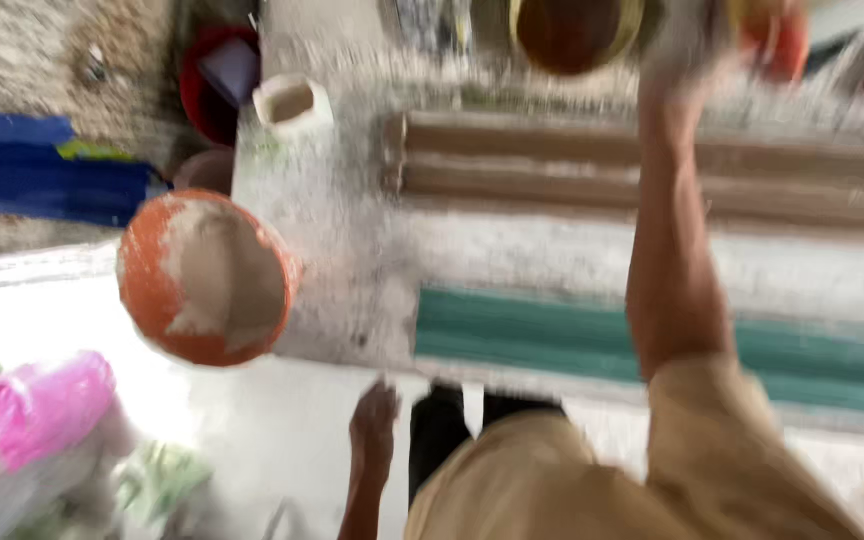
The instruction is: The person scrubs the inside of a terracotta bowl with a brush, then scoops white powder from a sack into the bowl and dips the bowl into a large drum of liquid. They then use a wide brush to apply the mixture onto long green ribbed mold strips laid on the workshop floor.
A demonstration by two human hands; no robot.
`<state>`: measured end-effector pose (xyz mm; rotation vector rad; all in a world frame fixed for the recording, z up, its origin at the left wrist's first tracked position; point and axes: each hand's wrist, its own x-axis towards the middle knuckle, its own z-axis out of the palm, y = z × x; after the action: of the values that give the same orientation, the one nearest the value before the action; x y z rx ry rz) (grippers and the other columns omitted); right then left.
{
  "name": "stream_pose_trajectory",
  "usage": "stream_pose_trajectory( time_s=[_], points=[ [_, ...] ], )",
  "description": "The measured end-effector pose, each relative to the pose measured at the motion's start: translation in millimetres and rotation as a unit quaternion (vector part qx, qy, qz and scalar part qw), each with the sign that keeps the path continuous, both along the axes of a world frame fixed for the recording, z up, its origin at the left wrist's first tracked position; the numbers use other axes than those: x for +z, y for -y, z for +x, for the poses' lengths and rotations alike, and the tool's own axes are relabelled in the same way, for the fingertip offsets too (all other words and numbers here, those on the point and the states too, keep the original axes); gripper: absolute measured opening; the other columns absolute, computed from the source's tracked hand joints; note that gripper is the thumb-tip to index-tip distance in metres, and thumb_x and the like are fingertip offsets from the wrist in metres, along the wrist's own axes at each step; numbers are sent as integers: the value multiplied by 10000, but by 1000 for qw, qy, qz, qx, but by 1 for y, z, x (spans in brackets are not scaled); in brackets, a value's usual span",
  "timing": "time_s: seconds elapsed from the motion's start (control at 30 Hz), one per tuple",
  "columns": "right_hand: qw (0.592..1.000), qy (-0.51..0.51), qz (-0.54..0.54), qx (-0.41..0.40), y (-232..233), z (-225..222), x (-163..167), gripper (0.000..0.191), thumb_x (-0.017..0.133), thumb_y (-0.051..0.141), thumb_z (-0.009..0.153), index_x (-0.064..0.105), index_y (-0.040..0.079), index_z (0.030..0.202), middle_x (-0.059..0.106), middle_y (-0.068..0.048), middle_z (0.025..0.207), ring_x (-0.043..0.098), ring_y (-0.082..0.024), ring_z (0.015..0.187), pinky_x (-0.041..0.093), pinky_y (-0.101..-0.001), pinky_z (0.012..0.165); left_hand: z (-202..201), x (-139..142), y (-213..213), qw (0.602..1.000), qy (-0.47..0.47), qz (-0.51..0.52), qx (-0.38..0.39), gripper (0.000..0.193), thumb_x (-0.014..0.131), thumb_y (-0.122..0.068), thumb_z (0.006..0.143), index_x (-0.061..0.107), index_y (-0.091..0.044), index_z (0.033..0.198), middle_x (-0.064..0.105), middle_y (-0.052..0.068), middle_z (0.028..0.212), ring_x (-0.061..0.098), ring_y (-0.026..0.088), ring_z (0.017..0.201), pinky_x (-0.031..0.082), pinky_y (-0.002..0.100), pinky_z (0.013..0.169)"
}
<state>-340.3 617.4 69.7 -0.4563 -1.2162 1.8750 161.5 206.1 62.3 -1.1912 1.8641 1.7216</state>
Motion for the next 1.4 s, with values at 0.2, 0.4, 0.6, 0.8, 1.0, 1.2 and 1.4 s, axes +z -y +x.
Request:
stream_pose_trajectory(
  time_s=[0.2,0.4,0.6,0.8,1.0,1.2,1.4],
  points=[
    [983,91,-99,125,13,12,7,509,739,256,1015,421,-17,1304,512,-221,1243,655,-297,1043,609,-458,826,5,-3,-20,996,-77,26,28,474,623,-214,994,567,28,1397,719,160,1202,691,225,1016,568,372,871],
    [957,-35,-167,237,39,158,22,550,711,219,1075,367,-20,1431,482,-245,1347,657,-298,1119,622,-442,881,11,21,-52,996,-89,-16,16,462,590,-253,1002,578,-12,1396,717,94,1215,700,170,1021,585,328,869],
    [857,-7,223,464,95,346,-13,403,600,345,1102,456,45,1330,577,-142,1257,634,-275,1123,568,-408,933,30,18,-95,981,-192,7,30,474,611,-245,1025,537,-4,1426,681,103,1266,672,172,1076,558,318,927],
    [956,115,-17,269,-72,469,-84,407,603,301,1063,450,40,1334,571,-137,1264,623,-268,1139,577,-427,949,72,6,-150,983,-175,30,39,424,633,-194,1002,558,26,1356,655,86,1267,672,178,1086,571,323,934],
    [969,119,-133,169,-187,494,-46,418,606,257,1023,444,35,1338,565,-133,1272,613,-261,1154,585,-446,965,79,-1,-228,964,-238,48,-108,370,635,-141,1032,581,39,1350,674,81,1050,606,120,875,526,272,795],
    [997,35,-64,-5,-400,575,-8,506,621,353,1030,397,102,1408,543,-147,1366,621,-267,1226,569,-442,1025,44,20,-337,952,-241,56,-178,396,651,-165,1017,586,33,1353,658,37,1077,607,96,912,519,268,816],
    [962,57,-266,17,-523,589,-72,419,598,238,1046,432,-9,1342,601,-170,1121,646,-324,947,596,-423,735,6,30,-531,943,-184,31,-275,461,654,-253,998,561,8,1367,689,15,1132,658,100,973,548,273,865]
  ],
)
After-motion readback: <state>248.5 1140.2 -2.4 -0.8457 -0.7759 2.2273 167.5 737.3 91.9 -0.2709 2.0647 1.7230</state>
